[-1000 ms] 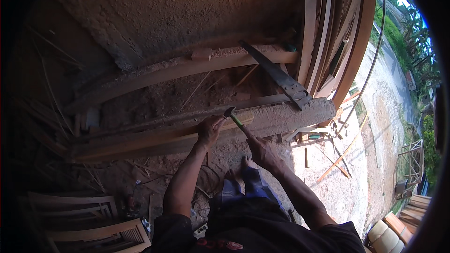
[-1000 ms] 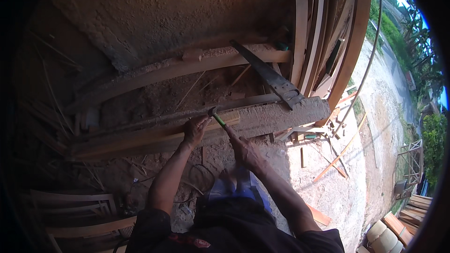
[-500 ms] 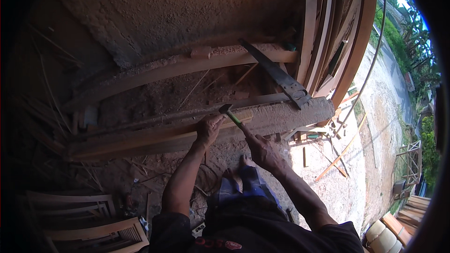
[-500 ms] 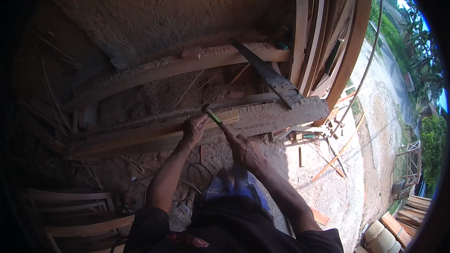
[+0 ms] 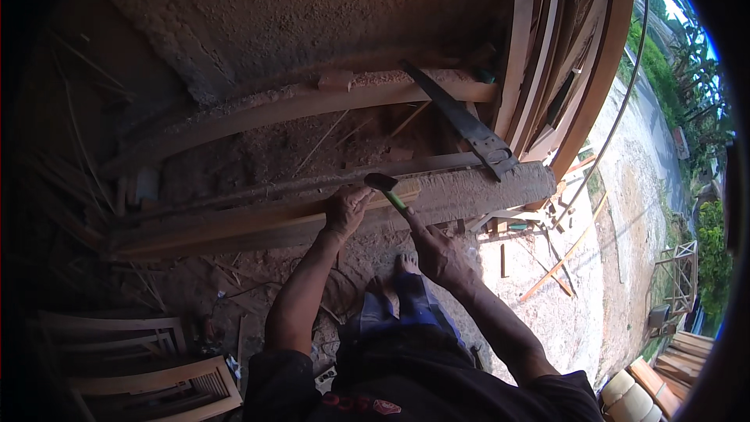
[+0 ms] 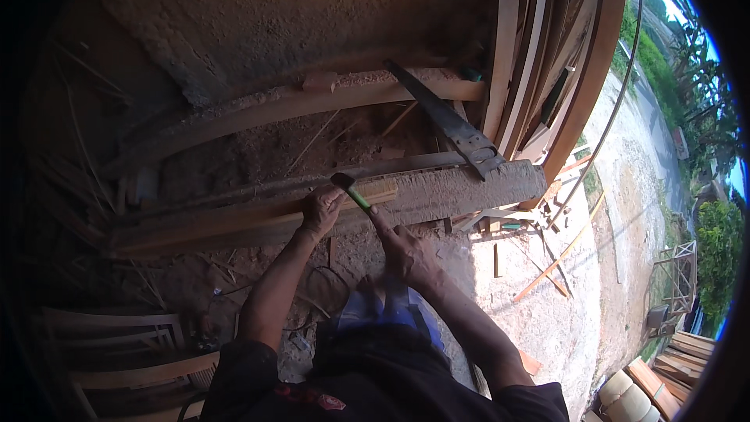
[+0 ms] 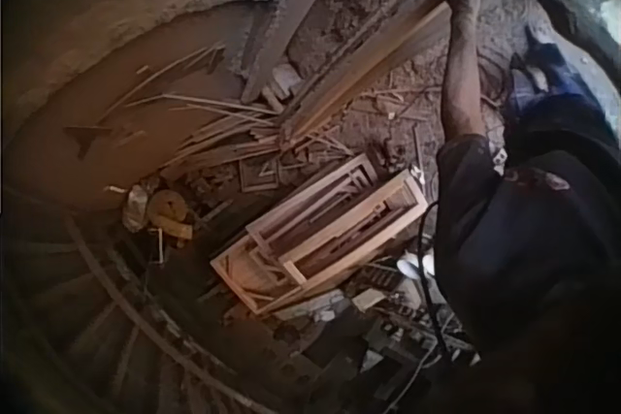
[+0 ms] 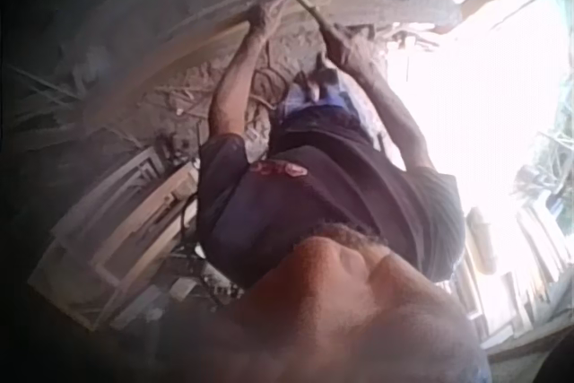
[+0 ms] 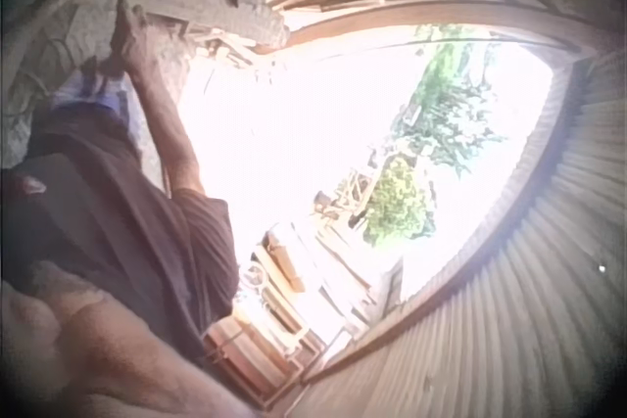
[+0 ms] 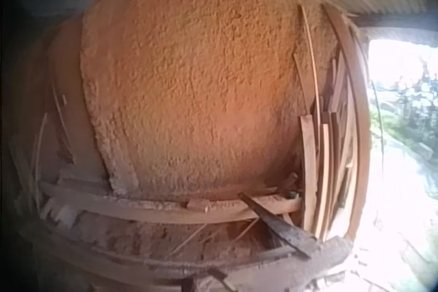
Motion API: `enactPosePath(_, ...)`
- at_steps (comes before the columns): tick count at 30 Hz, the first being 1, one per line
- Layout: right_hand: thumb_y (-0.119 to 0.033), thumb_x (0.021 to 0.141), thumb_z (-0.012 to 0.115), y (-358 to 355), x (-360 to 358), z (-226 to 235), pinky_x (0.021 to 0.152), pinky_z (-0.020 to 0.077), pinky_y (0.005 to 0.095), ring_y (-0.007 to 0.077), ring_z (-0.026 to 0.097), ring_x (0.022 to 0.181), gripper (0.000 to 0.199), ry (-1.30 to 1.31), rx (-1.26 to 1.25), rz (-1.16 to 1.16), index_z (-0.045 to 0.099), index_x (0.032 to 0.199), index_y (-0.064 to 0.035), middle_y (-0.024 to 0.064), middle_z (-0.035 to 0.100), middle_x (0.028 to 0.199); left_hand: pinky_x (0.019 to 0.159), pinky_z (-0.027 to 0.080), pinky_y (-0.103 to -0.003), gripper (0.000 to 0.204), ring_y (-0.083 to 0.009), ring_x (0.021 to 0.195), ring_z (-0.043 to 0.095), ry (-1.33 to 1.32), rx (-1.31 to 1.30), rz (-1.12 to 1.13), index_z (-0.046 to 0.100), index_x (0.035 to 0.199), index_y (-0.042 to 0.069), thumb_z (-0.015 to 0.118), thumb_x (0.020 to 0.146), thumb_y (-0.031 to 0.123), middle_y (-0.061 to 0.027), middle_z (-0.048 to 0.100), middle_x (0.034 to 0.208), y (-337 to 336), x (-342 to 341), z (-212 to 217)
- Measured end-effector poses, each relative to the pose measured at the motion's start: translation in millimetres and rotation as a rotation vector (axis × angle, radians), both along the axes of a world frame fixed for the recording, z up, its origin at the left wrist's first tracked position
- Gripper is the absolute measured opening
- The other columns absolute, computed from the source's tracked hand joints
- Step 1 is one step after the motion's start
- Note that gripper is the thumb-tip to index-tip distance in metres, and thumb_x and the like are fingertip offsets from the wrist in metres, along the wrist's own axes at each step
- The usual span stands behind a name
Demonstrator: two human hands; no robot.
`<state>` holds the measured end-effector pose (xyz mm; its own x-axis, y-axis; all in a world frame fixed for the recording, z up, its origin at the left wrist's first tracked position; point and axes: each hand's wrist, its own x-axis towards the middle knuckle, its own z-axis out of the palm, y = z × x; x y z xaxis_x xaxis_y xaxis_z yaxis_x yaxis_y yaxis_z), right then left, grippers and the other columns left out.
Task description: The person assembles a wooden frame by hammering nails into a long plank resting on a workbench. They retrieve nails from a small wooden box and use a hammer to secure the pieces. Later, they use a red electric planer to smooth the surface of the plank.
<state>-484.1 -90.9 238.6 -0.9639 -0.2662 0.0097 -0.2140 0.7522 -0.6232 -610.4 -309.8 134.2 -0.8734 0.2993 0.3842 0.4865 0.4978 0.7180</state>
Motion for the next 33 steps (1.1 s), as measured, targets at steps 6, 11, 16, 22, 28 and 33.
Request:
enactPosePath(6, -0.005, 0.085, 0.052, 6, -10, -15, 0.062, 0.0495, 0.0497, 0.0401, 0.061, 0.067, 0.079, -0.093, 0.059, 0.010, 0.024, 0.156, -0.0229, 0.0199, 0.059, 0.081, 0.082, 0.053, -0.043, 0.022, -0.0329, 0.096, 0.065, 0.060, -0.128, -0.102, 0.070, 0.107, 0.007, 0.070, 0.085, 0.011, -0.0134, 0.068, 0.104, -2, 6, 2)
enactPosePath(11, -0.005, 0.085, 0.052, -1, -1, 6, 0.061, 0.0499, 0.0494, 0.0395, 0.061, 0.066, 0.080, 0.064, 0.072, 0.023, 0.023, 0.157, -0.0227, 0.0198, 0.060, 0.081, 0.087, 0.053, -0.042, 0.026, -0.0316, 0.099, 0.064, 0.150, -0.146, -0.085, 0.070, 0.110, 0.007, 0.068, 0.085, 0.010, -0.0124, 0.068, 0.107, -9, 3, -5)
enactPosePath(16, -0.004, 0.084, 0.052, 4, -11, -24, 0.059, 0.0498, 0.0492, 0.0387, 0.061, 0.065, 0.080, -0.012, 0.136, 0.002, 0.024, 0.157, -0.0231, 0.0186, 0.059, 0.080, 0.083, 0.053, -0.042, 0.024, -0.0331, 0.095, 0.065, 0.019, -0.142, -0.092, 0.070, 0.106, 0.005, 0.071, 0.082, 0.010, -0.0125, 0.068, 0.102, -2, 0, 1)
enactPosePath(22, -0.006, 0.088, 0.048, -3, -3, 5, 0.058, 0.0497, 0.0501, 0.0401, 0.063, 0.066, 0.074, 0.089, 0.082, 0.002, 0.024, 0.156, -0.0250, 0.0220, 0.061, 0.080, 0.080, 0.053, -0.041, 0.027, -0.0330, 0.094, 0.066, 0.118, -0.055, -0.081, 0.070, 0.110, 0.007, 0.070, 0.083, 0.010, -0.0124, 0.069, 0.101, -8, -3, -9)
enactPosePath(28, -0.005, 0.088, 0.049, 5, -10, -16, 0.057, 0.0493, 0.0497, 0.0396, 0.062, 0.064, 0.074, -0.051, 0.161, -0.027, 0.026, 0.156, -0.0259, 0.0215, 0.059, 0.080, 0.081, 0.054, -0.039, 0.025, -0.0318, 0.097, 0.066, 0.033, -0.125, -0.116, 0.070, 0.110, 0.008, 0.068, 0.085, 0.010, -0.0121, 0.069, 0.103, -1, 1, -4)
enactPosePath(33, -0.005, 0.090, 0.049, -2, -4, 8, 0.056, 0.0484, 0.0491, 0.0394, 0.060, 0.063, 0.071, 0.137, 0.123, -0.022, 0.029, 0.155, -0.0251, 0.0201, 0.057, 0.077, 0.080, 0.054, -0.040, 0.020, -0.0316, 0.096, 0.066, 0.081, -0.064, -0.083, 0.071, 0.105, 0.009, 0.068, 0.087, 0.014, -0.0116, 0.068, 0.103, -4, -2, -5)
